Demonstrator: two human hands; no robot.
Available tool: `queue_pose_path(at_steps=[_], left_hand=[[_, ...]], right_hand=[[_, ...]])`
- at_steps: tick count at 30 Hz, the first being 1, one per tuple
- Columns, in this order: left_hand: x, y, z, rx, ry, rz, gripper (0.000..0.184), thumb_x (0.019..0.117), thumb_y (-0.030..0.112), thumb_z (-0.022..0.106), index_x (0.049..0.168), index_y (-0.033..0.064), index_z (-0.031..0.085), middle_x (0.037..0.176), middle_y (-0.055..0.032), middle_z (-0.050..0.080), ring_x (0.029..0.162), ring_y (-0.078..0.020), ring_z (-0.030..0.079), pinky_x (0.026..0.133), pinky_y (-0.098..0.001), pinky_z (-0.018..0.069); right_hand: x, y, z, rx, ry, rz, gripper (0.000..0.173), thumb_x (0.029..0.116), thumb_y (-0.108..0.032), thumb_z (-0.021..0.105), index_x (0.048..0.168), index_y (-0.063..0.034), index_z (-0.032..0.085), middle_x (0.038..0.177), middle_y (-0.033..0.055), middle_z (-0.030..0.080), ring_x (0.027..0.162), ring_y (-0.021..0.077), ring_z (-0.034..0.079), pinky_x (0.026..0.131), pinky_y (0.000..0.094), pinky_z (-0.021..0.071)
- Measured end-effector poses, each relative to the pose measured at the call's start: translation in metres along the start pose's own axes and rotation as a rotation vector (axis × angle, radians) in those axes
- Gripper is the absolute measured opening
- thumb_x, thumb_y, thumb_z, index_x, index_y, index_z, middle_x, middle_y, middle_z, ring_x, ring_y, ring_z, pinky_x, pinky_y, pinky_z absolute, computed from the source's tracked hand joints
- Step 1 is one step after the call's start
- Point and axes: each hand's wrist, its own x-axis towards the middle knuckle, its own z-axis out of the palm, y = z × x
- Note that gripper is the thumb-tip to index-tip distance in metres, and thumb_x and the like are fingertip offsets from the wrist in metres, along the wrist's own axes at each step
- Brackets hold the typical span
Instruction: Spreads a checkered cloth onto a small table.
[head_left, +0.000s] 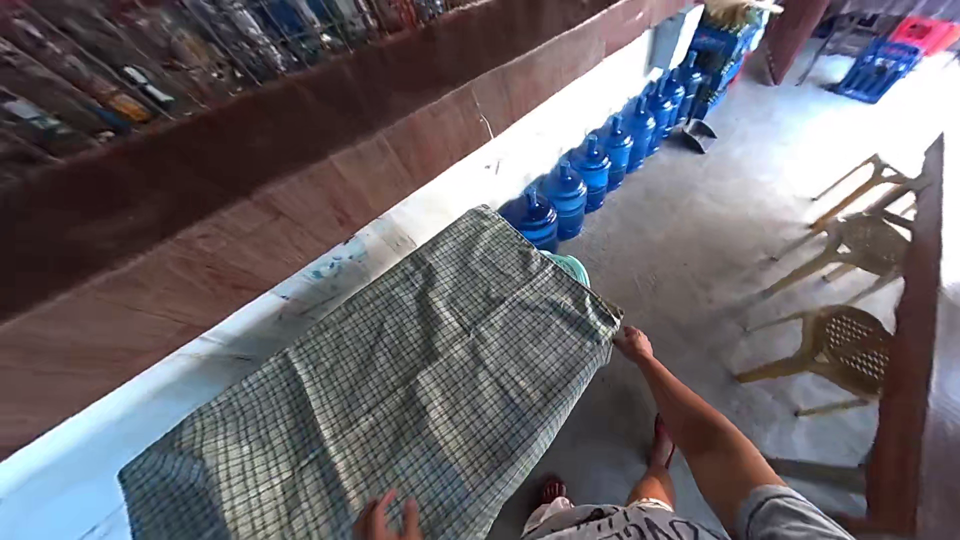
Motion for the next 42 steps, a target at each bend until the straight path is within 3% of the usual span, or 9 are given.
queue_pose_path(at_steps=[5,9,16,21,24,29,33,38,42], left_hand=[[-0.027,0.118,0.107,0.086,-0.019,-0.144,0.045,0.0966,0.022,0.067,0.130,-0.0073,0.064,0.142,-0.0370,0.052,0.137,-0.0557,0.044,0.115,-0.0665,0.0310],[-0.029,0.198,0.145,0.163,-0.168,-0.447,0.059,0.0998,0.039,0.063,0.144,0.0002,0.056,0.151,-0.0323,0.045,0.143,-0.0531,0.038,0.114,-0.0699,0.0290],[-0.001,0.279,0.209,0.130,-0.030,-0.617,0.067,0.1012,0.037,0.061,0.154,0.0012,0.042,0.160,-0.0345,0.030,0.148,-0.0564,0.025,0.116,-0.0715,0.0216],[0.014,0.284,0.275,0.124,0.276,-0.674,0.067,0.0966,0.038,0.061,0.151,0.0006,0.048,0.160,-0.0363,0.029,0.148,-0.0597,0.022,0.117,-0.0728,0.0165],[0.015,0.316,0.293,-0.013,0.537,-0.987,0.077,0.0964,0.034,0.066,0.154,-0.0067,0.035,0.161,-0.0401,0.016,0.150,-0.0595,0.014,0.120,-0.0690,0.0151],[0.039,0.397,0.327,-0.548,0.635,-1.379,0.068,0.1059,0.022,0.055,0.157,-0.0083,0.022,0.151,-0.0369,0.041,0.138,-0.0479,0.046,0.113,-0.0573,0.0391],[0.058,0.459,0.399,-0.944,0.856,-1.209,0.086,0.0883,0.002,0.068,0.154,-0.0122,0.016,0.135,-0.0355,0.052,0.113,-0.0286,0.063,0.096,-0.0401,0.0544],[0.108,0.525,0.454,-0.615,0.811,-1.619,0.096,0.0807,0.018,0.087,0.154,-0.0083,0.030,0.141,-0.0320,0.055,0.132,-0.0423,0.056,0.113,-0.0550,0.0434],[0.139,0.540,0.449,-0.354,0.833,-1.973,0.046,0.1009,0.031,0.064,0.133,-0.0007,0.063,0.123,-0.0307,0.066,0.119,-0.0502,0.061,0.102,-0.0679,0.0440]], right_hand=[[0.036,0.005,-0.053,-0.155,-0.224,-0.213,0.035,0.1033,-0.034,0.056,0.122,-0.0080,0.071,0.122,0.0198,0.070,0.118,0.0388,0.064,0.100,0.0628,0.0473],[0.039,-0.009,-0.146,-0.015,-0.337,-0.516,0.029,0.1036,-0.024,0.057,0.112,-0.0016,0.074,0.100,0.0148,0.074,0.093,0.0260,0.071,0.090,0.0488,0.0536],[0.141,-0.046,-0.199,-0.219,-0.401,-0.678,0.027,0.1031,-0.020,0.058,0.111,0.0006,0.074,0.098,0.0181,0.073,0.091,0.0303,0.069,0.089,0.0522,0.0522],[0.246,-0.071,-0.188,-0.855,-0.917,-0.623,0.035,0.1057,-0.021,0.055,0.131,0.0010,0.065,0.129,0.0242,0.066,0.124,0.0375,0.062,0.110,0.0546,0.0437],[0.284,-0.125,-0.186,-0.876,-1.048,-0.677,0.035,0.1049,-0.015,0.057,0.132,0.0054,0.062,0.131,0.0267,0.064,0.125,0.0376,0.061,0.112,0.0513,0.0428],[0.342,-0.273,-0.144,-0.576,-0.764,-0.794,0.048,0.1028,-0.012,0.058,0.147,0.0043,0.047,0.144,0.0278,0.054,0.130,0.0373,0.058,0.111,0.0485,0.0456],[0.391,-0.391,-0.088,-0.542,-0.537,-1.044,0.068,0.0969,-0.009,0.064,0.157,0.0024,0.033,0.156,0.0300,0.039,0.141,0.0431,0.045,0.116,0.0525,0.0396],[0.441,-0.498,-0.014,-0.814,-0.452,-1.319,0.089,0.0927,-0.012,0.069,0.161,0.0028,0.015,0.160,0.0342,0.029,0.148,0.0487,0.032,0.121,0.0580,0.0301],[0.456,-0.532,0.023,-0.921,-0.572,-1.484,0.051,0.0991,-0.014,0.064,0.146,0.0002,0.051,0.150,0.0284,0.048,0.142,0.0451,0.044,0.116,0.0607,0.0345]])
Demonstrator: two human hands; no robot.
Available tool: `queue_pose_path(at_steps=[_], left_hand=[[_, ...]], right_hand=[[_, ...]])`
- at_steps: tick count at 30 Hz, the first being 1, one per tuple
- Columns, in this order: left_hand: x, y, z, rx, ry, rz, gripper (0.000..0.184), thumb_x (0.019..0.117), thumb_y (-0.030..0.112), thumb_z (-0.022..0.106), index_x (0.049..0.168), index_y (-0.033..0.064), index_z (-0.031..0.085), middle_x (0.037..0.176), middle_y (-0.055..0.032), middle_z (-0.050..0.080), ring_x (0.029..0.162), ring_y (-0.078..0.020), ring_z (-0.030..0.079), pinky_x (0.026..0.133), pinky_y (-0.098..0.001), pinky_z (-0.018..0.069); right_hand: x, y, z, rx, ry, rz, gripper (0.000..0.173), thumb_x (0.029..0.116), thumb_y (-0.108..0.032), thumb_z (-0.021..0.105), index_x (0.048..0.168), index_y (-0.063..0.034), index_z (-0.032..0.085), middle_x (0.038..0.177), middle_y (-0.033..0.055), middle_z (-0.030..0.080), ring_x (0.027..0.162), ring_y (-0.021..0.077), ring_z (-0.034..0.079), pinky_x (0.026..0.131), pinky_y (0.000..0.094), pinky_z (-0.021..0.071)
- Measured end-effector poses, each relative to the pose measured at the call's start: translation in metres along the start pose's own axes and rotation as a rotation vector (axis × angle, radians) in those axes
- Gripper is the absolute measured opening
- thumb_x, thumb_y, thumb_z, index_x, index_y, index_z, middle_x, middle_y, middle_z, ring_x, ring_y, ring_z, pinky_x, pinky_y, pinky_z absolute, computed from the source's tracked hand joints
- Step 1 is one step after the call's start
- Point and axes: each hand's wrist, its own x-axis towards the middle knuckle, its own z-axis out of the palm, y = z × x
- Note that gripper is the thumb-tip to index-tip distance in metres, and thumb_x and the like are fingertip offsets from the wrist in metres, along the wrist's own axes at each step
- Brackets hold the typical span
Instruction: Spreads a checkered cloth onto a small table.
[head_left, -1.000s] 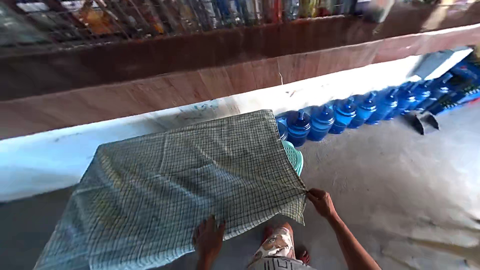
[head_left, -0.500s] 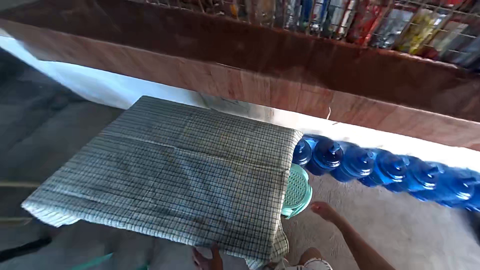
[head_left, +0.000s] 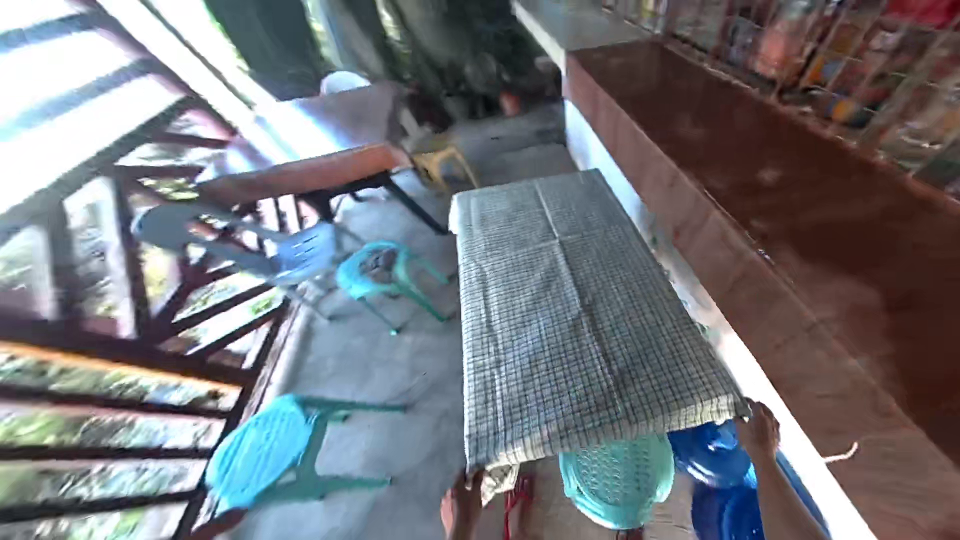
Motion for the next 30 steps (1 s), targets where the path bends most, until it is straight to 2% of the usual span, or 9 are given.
queue_pose_path(at_steps=[2,4,10,15,22,24,27,28,30], left_hand=[[-0.012,0.010,-0.007,0.034,0.046,-0.067,0.043,0.1036,0.034,0.060,0.133,0.0025,0.064,0.124,-0.0289,0.067,0.121,-0.0497,0.061,0.101,-0.0684,0.0445],[-0.022,0.012,-0.018,0.074,0.092,-0.111,0.040,0.1045,0.033,0.058,0.133,0.0056,0.065,0.124,-0.0274,0.067,0.120,-0.0492,0.062,0.098,-0.0687,0.0456],[-0.025,-0.023,-0.038,0.074,0.211,-0.215,0.032,0.1068,0.024,0.053,0.131,0.0084,0.066,0.130,-0.0261,0.066,0.124,-0.0488,0.059,0.099,-0.0698,0.0443],[-0.022,-0.025,-0.046,0.173,0.163,-0.251,0.033,0.1069,0.024,0.052,0.133,0.0066,0.064,0.134,-0.0281,0.062,0.127,-0.0495,0.056,0.100,-0.0696,0.0432],[-0.030,-0.030,-0.036,0.236,0.077,-0.252,0.036,0.1058,0.024,0.055,0.136,0.0063,0.062,0.141,-0.0261,0.058,0.133,-0.0467,0.052,0.103,-0.0679,0.0415],[-0.035,-0.029,-0.030,0.249,0.056,-0.257,0.038,0.1051,0.024,0.057,0.140,0.0086,0.060,0.142,-0.0251,0.057,0.134,-0.0458,0.052,0.104,-0.0673,0.0419],[-0.041,-0.033,-0.024,0.234,-0.014,-0.272,0.071,0.0991,0.025,0.066,0.160,0.0096,0.032,0.157,-0.0287,0.038,0.145,-0.0497,0.036,0.110,-0.0677,0.0359],[-0.043,-0.034,-0.023,0.214,-0.021,-0.287,0.079,0.0989,0.027,0.067,0.162,0.0082,0.024,0.160,-0.0294,0.032,0.147,-0.0498,0.032,0.112,-0.0666,0.0342],[-0.047,-0.033,-0.022,0.089,-0.003,-0.283,0.075,0.1015,0.028,0.063,0.161,0.0044,0.025,0.160,-0.0306,0.031,0.147,-0.0489,0.033,0.116,-0.0633,0.0316]], right_hand=[[0.002,-0.007,-0.010,-0.038,-0.040,-0.050,0.034,0.1029,-0.012,0.057,0.134,0.0006,0.063,0.142,0.0264,0.057,0.135,0.0441,0.052,0.111,0.0624,0.0385],[-0.012,-0.021,-0.023,-0.005,-0.007,-0.103,0.032,0.1036,-0.009,0.055,0.132,0.0022,0.063,0.136,0.0281,0.061,0.130,0.0454,0.055,0.111,0.0631,0.0376],[-0.049,-0.013,-0.020,-0.019,0.107,-0.335,0.029,0.0964,-0.006,0.064,0.124,0.0024,0.068,0.127,0.0258,0.066,0.129,0.0437,0.056,0.119,0.0644,0.0240],[-0.068,0.001,-0.010,-0.098,0.018,-0.326,0.031,0.0987,-0.012,0.061,0.128,-0.0061,0.069,0.135,0.0197,0.064,0.136,0.0403,0.051,0.120,0.0658,0.0203],[-0.076,0.026,-0.017,0.003,0.099,-0.297,0.033,0.1024,-0.005,0.049,0.127,-0.0087,0.071,0.135,0.0168,0.066,0.134,0.0359,0.055,0.120,0.0616,0.0236],[-0.077,0.029,-0.025,-0.044,0.014,-0.240,0.037,0.1040,-0.007,0.049,0.138,-0.0107,0.065,0.145,0.0170,0.058,0.140,0.0358,0.050,0.120,0.0609,0.0231],[-0.069,0.029,-0.033,-0.219,-0.249,-0.057,0.072,0.0993,-0.013,0.058,0.163,-0.0148,0.025,0.164,0.0223,0.030,0.150,0.0434,0.030,0.117,0.0680,0.0248],[-0.067,0.031,-0.031,-0.223,-0.288,-0.032,0.080,0.0965,-0.014,0.063,0.164,-0.0135,0.021,0.165,0.0245,0.025,0.151,0.0465,0.027,0.115,0.0709,0.0242],[-0.064,0.031,-0.028,-0.124,-0.278,-0.042,0.074,0.0986,-0.021,0.064,0.162,-0.0094,0.027,0.164,0.0249,0.028,0.150,0.0459,0.028,0.117,0.0683,0.0242]])
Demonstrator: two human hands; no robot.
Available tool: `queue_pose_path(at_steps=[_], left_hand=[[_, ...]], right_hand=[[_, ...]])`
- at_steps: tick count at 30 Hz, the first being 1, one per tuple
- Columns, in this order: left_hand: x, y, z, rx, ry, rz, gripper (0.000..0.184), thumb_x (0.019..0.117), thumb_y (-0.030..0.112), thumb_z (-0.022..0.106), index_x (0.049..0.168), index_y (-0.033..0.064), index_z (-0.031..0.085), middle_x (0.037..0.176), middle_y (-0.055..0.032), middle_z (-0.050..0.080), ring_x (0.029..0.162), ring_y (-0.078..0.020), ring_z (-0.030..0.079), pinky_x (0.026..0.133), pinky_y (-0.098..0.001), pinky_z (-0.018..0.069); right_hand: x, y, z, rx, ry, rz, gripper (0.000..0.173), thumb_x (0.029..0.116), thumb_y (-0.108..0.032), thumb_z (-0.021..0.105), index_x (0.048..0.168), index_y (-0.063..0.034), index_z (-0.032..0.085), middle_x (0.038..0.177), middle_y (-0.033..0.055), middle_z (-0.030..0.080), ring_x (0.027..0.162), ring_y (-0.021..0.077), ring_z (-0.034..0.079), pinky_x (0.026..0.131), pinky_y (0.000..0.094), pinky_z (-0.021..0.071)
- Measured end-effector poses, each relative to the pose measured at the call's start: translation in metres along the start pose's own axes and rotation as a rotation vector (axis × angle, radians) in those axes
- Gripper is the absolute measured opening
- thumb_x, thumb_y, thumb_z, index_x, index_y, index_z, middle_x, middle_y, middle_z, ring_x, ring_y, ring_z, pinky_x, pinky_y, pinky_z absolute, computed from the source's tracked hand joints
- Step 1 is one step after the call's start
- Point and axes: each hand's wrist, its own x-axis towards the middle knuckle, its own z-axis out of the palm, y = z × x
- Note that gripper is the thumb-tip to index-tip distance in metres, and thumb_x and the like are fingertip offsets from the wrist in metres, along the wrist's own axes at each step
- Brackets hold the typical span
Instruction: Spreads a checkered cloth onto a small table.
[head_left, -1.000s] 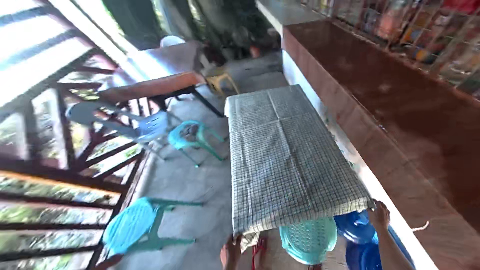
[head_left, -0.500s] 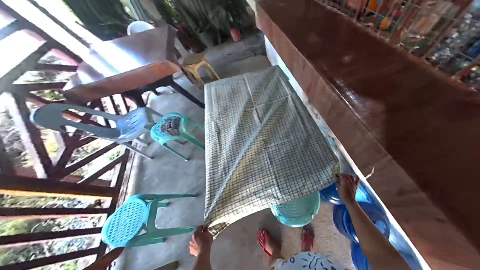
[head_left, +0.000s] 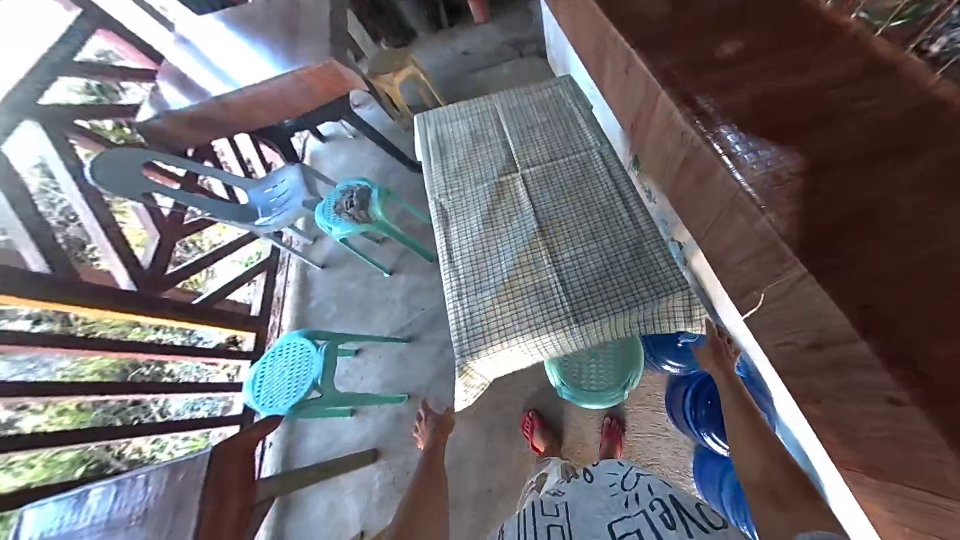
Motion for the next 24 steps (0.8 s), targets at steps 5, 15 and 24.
queue_pose_path(at_steps=[5,15,24], left_hand=[[-0.009,0.030,0.005,-0.345,-0.014,0.121,0.068,0.1031,0.024,0.062,0.157,-0.0043,0.030,0.156,-0.0347,0.035,0.146,-0.0484,0.035,0.118,-0.0587,0.0304],[0.024,0.079,0.004,0.089,0.033,0.117,0.040,0.1024,0.030,0.061,0.133,0.0044,0.065,0.143,-0.0212,0.058,0.139,-0.0391,0.049,0.112,-0.0583,0.0387],[0.019,0.058,0.000,0.078,-0.086,0.182,0.042,0.0988,0.025,0.067,0.136,0.0050,0.063,0.146,-0.0210,0.055,0.142,-0.0399,0.045,0.112,-0.0584,0.0394]], right_hand=[[0.019,-0.021,0.014,0.588,0.116,0.037,0.059,0.1073,-0.016,0.050,0.157,0.0068,0.027,0.155,0.0324,0.039,0.144,0.0407,0.041,0.119,0.0503,0.0339],[0.065,-0.053,-0.027,0.020,0.048,0.097,0.040,0.1082,-0.027,0.049,0.139,-0.0034,0.059,0.145,0.0211,0.056,0.138,0.0375,0.051,0.112,0.0597,0.0367],[0.057,-0.030,-0.019,-0.063,0.131,0.074,0.040,0.1019,-0.017,0.058,0.141,-0.0052,0.059,0.150,0.0256,0.049,0.141,0.0446,0.045,0.111,0.0667,0.0353]])
